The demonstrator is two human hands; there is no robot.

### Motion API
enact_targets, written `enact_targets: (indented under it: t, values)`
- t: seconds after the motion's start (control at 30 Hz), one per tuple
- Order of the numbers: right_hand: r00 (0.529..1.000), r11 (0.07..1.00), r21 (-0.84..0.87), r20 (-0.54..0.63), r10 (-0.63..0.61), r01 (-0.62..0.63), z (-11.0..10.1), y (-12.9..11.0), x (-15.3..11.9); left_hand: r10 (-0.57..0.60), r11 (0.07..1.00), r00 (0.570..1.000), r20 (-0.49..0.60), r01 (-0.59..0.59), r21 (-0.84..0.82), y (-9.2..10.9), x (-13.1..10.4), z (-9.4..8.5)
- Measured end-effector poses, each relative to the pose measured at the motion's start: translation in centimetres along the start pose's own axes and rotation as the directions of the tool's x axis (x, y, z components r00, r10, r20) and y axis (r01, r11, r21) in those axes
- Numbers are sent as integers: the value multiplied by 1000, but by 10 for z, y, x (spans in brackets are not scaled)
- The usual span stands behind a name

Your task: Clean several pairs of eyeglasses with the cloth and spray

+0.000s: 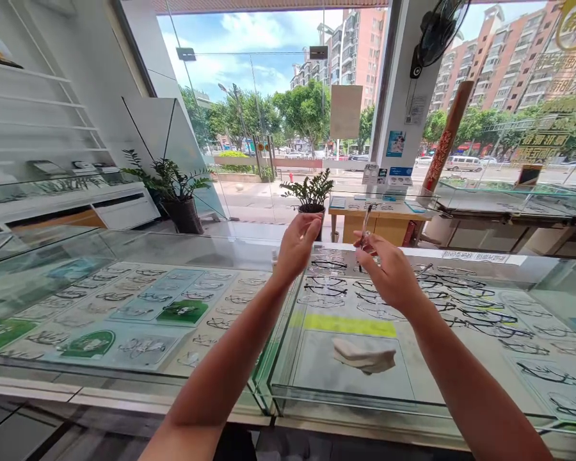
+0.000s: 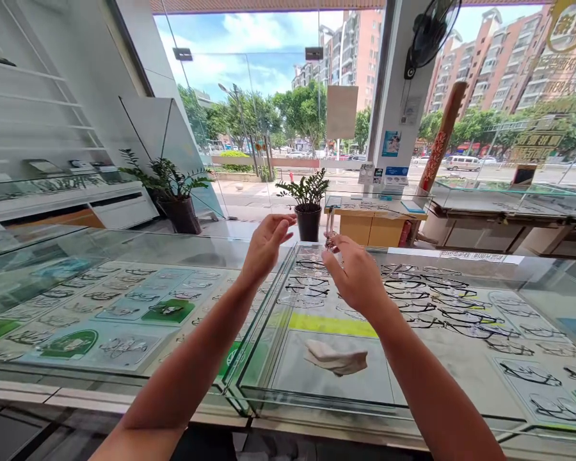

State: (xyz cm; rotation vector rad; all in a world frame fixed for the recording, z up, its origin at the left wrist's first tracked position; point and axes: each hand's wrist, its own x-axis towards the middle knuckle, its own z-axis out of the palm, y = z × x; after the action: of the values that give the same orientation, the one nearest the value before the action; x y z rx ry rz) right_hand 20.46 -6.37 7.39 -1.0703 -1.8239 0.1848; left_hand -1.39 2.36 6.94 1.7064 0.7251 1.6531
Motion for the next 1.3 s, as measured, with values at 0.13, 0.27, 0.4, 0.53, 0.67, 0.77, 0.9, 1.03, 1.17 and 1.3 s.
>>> enact_targets:
  t: [0.13,0.27,0.4,0.53,0.67,0.77,0.9,1.03,1.17,1.3]
  values:
    - [989,990,73,-70,128,-123,7,33,-21,94,930,912,-400,64,363,-61,0,-42]
    - [956,975,124,-207,206,-183,22,55,-34,44,851,845,-533,247,462,-106,-13,-61]
    - [953,973,149,-222,204,-174,24,67,-40,-109,743,765,-635,487,459,-138,-17,-69]
    - [956,966,179,-192,222,-188,21,76,-42,-346,669,695,-631,654,353,-163,-17,-83]
    - [961,962,200,-170,220,-185,22,82,-44,-459,652,666,-588,702,285,-170,-22,-90]
    - [961,959,216,-169,221,-183,24,82,-45,-476,703,691,-544,671,238,-163,-23,-84]
    - [957,962,229,-208,200,-151,24,78,-44,-440,828,783,-439,543,140,-146,-19,-62]
    - [952,971,213,-258,163,-108,26,73,-44,-444,889,857,-260,457,-13,-122,-21,-29]
    - [957,985,164,-276,94,-50,27,68,-45,-438,893,897,-68,424,-153,-96,-33,-3]
    - [962,996,90,-272,31,-6,26,62,-46,-450,832,876,172,482,-276,-69,-45,8]
